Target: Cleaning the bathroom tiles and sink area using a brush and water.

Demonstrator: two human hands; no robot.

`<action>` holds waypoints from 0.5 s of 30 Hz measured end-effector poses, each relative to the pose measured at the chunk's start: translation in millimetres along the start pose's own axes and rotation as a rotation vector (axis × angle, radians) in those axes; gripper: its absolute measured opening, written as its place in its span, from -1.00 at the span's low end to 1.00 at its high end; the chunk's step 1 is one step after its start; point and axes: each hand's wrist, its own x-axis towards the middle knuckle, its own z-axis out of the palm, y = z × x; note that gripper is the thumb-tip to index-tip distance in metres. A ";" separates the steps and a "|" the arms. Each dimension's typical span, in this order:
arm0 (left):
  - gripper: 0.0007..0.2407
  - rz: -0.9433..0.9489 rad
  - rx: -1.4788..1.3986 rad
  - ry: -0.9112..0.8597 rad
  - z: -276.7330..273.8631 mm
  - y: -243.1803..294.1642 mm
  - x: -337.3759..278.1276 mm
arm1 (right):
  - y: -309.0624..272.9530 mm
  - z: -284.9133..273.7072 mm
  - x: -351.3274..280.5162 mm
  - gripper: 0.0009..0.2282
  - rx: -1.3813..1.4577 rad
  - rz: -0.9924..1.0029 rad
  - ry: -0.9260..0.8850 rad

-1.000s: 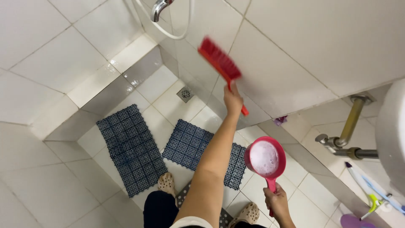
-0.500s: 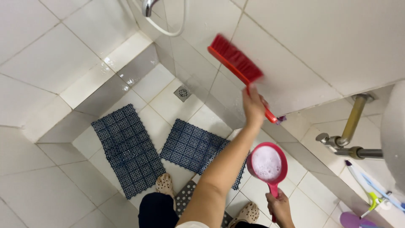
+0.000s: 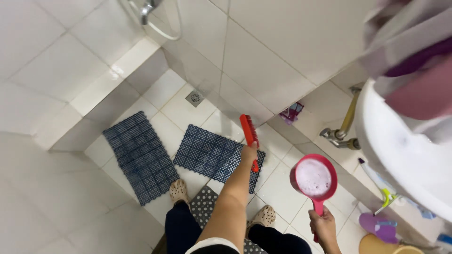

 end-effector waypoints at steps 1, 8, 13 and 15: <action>-0.59 0.054 -0.089 0.033 -26.3 19.4 -32.9 | -4.1 -14.1 -5.8 -0.90 -0.056 0.013 0.019; -0.64 0.316 -0.238 0.188 -180.1 30.6 -170.1 | -5.2 -89.1 -20.0 -0.88 -0.291 -0.012 -0.011; -0.56 0.116 -0.195 0.417 -256.5 38.5 -246.4 | -21.9 -84.8 -13.0 -0.83 -0.251 -0.046 -0.178; -0.60 0.237 -0.029 0.616 -277.8 26.0 -256.3 | -44.9 -61.8 -28.9 -0.83 -0.296 -0.027 -0.234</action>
